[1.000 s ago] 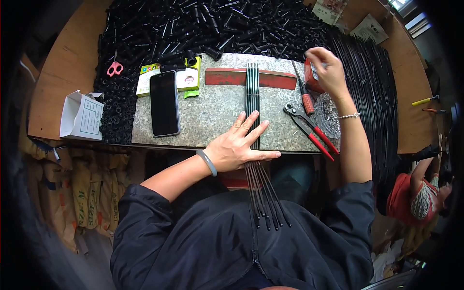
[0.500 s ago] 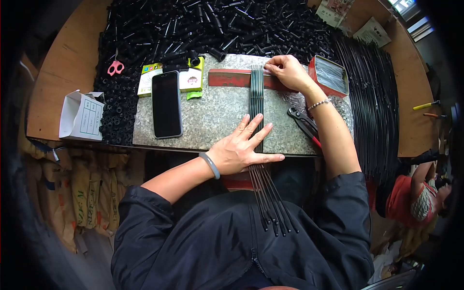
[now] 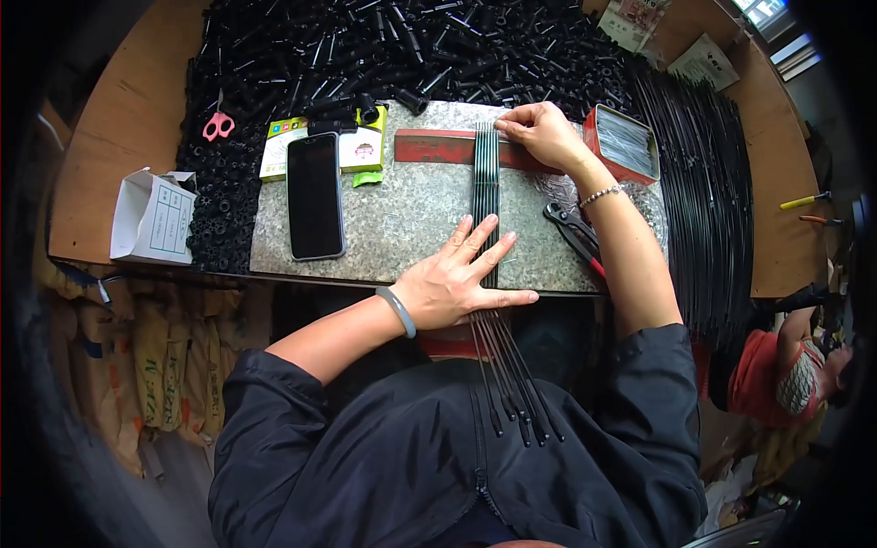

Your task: Assembling long black rods into a central hub or connector using pliers at a production workbench.

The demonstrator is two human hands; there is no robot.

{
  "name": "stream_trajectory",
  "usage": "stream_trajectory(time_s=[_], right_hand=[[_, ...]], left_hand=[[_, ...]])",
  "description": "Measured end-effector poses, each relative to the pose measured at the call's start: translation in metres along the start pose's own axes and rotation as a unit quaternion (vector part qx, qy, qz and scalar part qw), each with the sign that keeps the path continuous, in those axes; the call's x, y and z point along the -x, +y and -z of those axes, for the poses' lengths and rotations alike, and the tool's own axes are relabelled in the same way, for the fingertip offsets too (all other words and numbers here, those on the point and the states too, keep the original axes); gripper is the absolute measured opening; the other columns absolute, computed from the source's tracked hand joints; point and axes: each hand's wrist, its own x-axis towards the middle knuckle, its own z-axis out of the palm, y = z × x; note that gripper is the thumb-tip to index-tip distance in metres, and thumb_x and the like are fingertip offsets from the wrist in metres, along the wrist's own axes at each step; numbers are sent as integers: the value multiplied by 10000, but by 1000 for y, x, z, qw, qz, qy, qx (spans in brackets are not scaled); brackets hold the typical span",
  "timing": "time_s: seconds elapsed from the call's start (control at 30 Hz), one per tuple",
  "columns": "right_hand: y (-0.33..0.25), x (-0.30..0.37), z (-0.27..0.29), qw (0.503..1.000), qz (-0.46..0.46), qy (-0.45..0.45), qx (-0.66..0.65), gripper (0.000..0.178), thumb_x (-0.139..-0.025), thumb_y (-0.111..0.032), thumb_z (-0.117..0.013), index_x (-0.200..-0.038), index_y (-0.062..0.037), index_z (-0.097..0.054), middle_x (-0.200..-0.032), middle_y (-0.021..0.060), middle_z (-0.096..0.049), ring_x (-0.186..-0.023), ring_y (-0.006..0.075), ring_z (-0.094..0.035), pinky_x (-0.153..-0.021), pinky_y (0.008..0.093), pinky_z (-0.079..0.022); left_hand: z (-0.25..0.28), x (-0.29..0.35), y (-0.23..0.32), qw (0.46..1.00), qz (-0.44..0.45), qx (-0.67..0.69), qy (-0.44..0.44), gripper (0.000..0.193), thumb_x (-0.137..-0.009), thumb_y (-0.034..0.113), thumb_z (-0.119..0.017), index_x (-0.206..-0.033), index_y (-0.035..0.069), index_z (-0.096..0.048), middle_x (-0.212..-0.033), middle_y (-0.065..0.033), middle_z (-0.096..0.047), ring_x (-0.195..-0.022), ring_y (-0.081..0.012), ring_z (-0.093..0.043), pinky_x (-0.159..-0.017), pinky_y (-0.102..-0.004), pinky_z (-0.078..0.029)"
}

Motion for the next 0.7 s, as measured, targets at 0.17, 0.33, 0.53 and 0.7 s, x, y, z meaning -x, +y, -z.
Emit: stream_trajectory(time_s=[0.17,0.33,0.53,0.7], right_hand=[[-1,-1,5,999,-13,-20,-29,204,-865,-183,-655,-903,18,-670,-732,-10,-628,-683,43,-520,-641,223,-450],[2,-5,8,998,-11,-54,-25,170,-865,-153,-654,-909,11,-667,-747,-17,-628,-693,39,-528,-654,213,-456],[2,-8,4,997,12,-35,-71,118,-865,-90,-638,-901,20,-660,-762,-8,-636,-712,41,-550,-687,207,-476],[-6,-14,12,996,8,-94,2,83,-871,-49,-613,-910,21,-634,-793,-7,-620,-734,33,-533,-696,204,-469]], left_hand=[[0,1,-1,1000,-3,-6,-1,660,-774,110,-520,-1319,472,-432,-1378,-212,-394,-1277,-473,-357,-1020,-578,-351],[0,1,0,1000,0,10,4,658,-769,117,-527,-1320,467,-435,-1374,-211,-400,-1279,-472,-354,-1023,-577,-347],[-1,2,-1,1000,-2,9,2,641,-782,142,-525,-1324,469,-428,-1379,-212,-396,-1284,-475,-346,-1028,-581,-334],[-2,2,-2,1000,-1,9,1,639,-783,155,-528,-1328,471,-421,-1385,-213,-390,-1288,-477,-339,-1030,-582,-328]])
